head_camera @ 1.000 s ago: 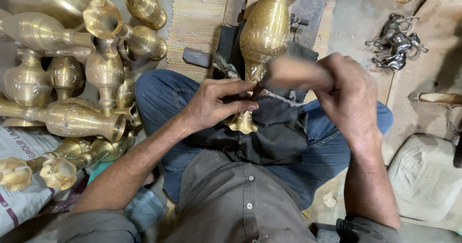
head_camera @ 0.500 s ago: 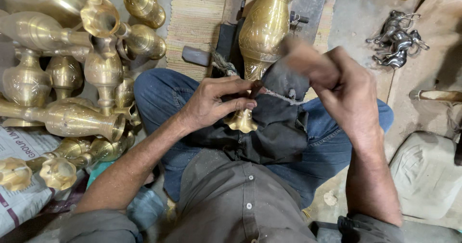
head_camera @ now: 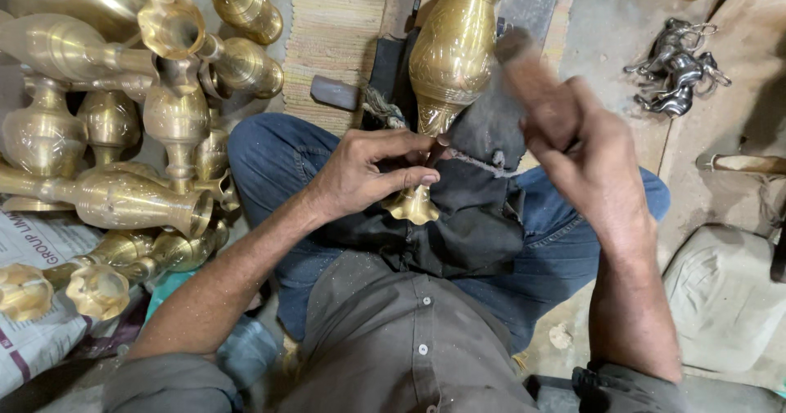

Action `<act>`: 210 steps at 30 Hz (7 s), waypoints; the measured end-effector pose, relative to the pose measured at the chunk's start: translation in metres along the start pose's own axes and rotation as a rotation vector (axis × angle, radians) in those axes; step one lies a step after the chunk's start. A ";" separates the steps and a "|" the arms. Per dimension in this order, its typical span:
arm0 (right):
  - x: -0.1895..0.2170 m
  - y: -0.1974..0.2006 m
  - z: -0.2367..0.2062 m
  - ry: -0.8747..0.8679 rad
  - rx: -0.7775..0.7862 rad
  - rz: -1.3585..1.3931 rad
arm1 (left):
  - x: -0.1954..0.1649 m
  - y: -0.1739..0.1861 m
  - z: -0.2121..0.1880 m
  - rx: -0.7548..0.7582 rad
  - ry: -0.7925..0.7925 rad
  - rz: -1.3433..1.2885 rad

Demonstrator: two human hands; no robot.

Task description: The person sits cross-legged on the floor with a brass vase held against a padded rest and repeatedly strikes a small metal punch placed on the vase's surface using a wooden mallet, repositioning the punch by hand between strikes to work the vase's surface.

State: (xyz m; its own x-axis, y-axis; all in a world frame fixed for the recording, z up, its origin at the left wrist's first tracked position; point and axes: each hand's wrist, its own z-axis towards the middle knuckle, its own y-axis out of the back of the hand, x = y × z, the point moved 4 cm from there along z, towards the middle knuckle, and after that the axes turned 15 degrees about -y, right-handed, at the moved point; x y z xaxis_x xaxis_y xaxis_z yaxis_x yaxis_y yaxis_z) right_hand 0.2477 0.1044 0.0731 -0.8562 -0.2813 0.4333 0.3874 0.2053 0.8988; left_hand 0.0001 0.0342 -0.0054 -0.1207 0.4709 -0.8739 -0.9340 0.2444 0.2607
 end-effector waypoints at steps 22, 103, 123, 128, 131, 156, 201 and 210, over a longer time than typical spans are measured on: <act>0.007 0.004 0.003 0.116 -0.018 -0.183 | 0.006 -0.004 -0.001 -0.011 -0.003 -0.039; 0.028 0.012 0.015 0.156 0.000 -0.422 | 0.015 -0.003 -0.010 -0.094 0.029 -0.140; 0.024 0.018 0.015 0.062 0.007 -0.195 | 0.017 -0.003 -0.012 -0.119 0.047 -0.140; 0.026 0.017 0.018 -0.006 0.101 -0.184 | 0.016 -0.003 -0.012 -0.111 -0.009 -0.119; 0.033 0.024 0.019 0.074 0.063 -0.165 | 0.017 -0.003 -0.011 -0.116 -0.012 -0.240; 0.042 0.026 0.038 0.226 0.135 -0.217 | 0.024 -0.009 -0.019 -0.190 0.007 -0.170; 0.006 -0.039 0.098 0.219 0.140 0.552 | -0.041 -0.016 -0.001 -0.384 0.144 0.109; -0.003 -0.023 0.040 -0.093 0.057 0.289 | -0.042 -0.021 0.007 -0.260 0.129 0.176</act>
State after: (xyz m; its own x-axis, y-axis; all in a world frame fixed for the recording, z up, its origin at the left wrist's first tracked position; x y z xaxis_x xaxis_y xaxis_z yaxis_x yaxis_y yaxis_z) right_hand 0.2282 0.1381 0.0484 -0.7419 -0.1166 0.6603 0.6023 0.3170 0.7326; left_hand 0.0270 0.0156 0.0290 -0.3136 0.3714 -0.8739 -0.9476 -0.0635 0.3130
